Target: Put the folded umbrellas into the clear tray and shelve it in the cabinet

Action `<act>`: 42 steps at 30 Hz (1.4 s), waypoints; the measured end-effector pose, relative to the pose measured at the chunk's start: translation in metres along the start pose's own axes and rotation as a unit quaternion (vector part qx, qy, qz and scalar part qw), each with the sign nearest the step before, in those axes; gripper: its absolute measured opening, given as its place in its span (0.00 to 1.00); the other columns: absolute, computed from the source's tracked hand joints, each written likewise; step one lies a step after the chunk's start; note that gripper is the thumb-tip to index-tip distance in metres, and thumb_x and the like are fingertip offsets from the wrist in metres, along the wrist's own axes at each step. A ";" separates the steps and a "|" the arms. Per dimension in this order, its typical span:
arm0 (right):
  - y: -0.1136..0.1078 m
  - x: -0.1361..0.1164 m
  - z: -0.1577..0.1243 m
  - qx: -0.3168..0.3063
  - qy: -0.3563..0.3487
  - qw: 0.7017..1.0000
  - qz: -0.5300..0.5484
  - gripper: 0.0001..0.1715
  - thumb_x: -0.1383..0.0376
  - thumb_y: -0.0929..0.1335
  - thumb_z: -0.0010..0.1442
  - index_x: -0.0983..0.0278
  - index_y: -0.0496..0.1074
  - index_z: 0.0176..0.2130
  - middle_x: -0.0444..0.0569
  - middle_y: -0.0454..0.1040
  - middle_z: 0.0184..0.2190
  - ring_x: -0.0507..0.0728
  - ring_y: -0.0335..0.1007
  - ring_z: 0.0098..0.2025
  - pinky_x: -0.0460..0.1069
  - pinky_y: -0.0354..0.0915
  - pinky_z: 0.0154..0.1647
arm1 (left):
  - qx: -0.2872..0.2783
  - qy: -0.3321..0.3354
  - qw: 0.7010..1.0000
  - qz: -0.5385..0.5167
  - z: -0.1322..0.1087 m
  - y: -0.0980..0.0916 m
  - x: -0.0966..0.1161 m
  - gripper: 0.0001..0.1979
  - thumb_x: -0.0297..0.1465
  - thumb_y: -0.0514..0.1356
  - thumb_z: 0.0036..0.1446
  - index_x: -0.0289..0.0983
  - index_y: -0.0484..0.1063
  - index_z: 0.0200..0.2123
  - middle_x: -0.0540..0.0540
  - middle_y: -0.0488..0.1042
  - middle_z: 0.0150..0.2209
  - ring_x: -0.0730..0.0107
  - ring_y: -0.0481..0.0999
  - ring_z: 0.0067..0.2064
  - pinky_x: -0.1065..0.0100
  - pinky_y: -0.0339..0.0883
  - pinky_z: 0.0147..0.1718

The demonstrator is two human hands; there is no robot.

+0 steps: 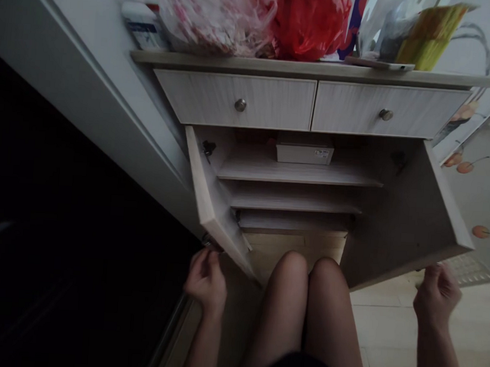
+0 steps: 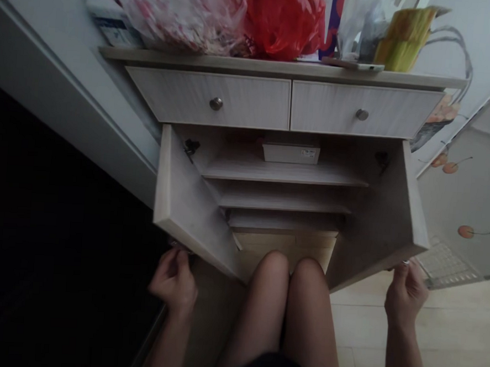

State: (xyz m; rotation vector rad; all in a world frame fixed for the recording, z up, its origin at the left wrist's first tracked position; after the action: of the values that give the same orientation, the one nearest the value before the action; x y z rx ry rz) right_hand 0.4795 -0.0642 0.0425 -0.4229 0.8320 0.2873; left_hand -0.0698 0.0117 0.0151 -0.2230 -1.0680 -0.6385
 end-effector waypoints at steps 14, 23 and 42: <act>0.068 -0.049 -0.012 -0.042 -0.032 0.996 0.073 0.25 0.45 0.63 0.65 0.61 0.77 0.40 0.53 0.73 0.39 0.61 0.72 0.45 0.58 0.70 0.45 | -0.180 0.018 0.983 -0.042 -0.033 0.128 0.018 0.20 0.49 0.64 0.56 0.37 0.79 0.35 0.43 0.79 0.34 0.63 0.81 0.37 0.62 0.77 0.40; 0.153 -0.077 -0.010 -0.099 -0.032 0.984 0.143 0.24 0.49 0.65 0.65 0.63 0.79 0.43 0.53 0.72 0.40 0.60 0.71 0.45 0.57 0.71 0.46 | -0.209 0.045 0.976 -0.034 -0.039 0.170 0.021 0.20 0.49 0.61 0.59 0.37 0.79 0.35 0.42 0.79 0.34 0.63 0.80 0.36 0.63 0.75 0.39; 0.272 -0.111 0.017 -0.101 -0.052 0.993 0.027 0.28 0.47 0.60 0.68 0.63 0.78 0.41 0.54 0.74 0.41 0.61 0.69 0.45 0.57 0.59 0.50 | -0.253 0.099 0.962 0.005 -0.034 0.264 0.019 0.11 0.38 0.62 0.62 0.36 0.79 0.36 0.42 0.79 0.35 0.64 0.78 0.38 0.65 0.68 0.42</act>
State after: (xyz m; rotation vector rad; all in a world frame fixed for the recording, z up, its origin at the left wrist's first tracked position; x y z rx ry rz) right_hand 0.3090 0.1741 0.0701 -0.5708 0.7160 0.4424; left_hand 0.1163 0.2004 0.0492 -0.5940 -0.6954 -0.9004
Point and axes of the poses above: each hand's wrist, its own z-axis towards the middle knuckle, its own y-axis out of the palm, x = y × z, the point moved 7 cm from there along z, towards the middle knuckle
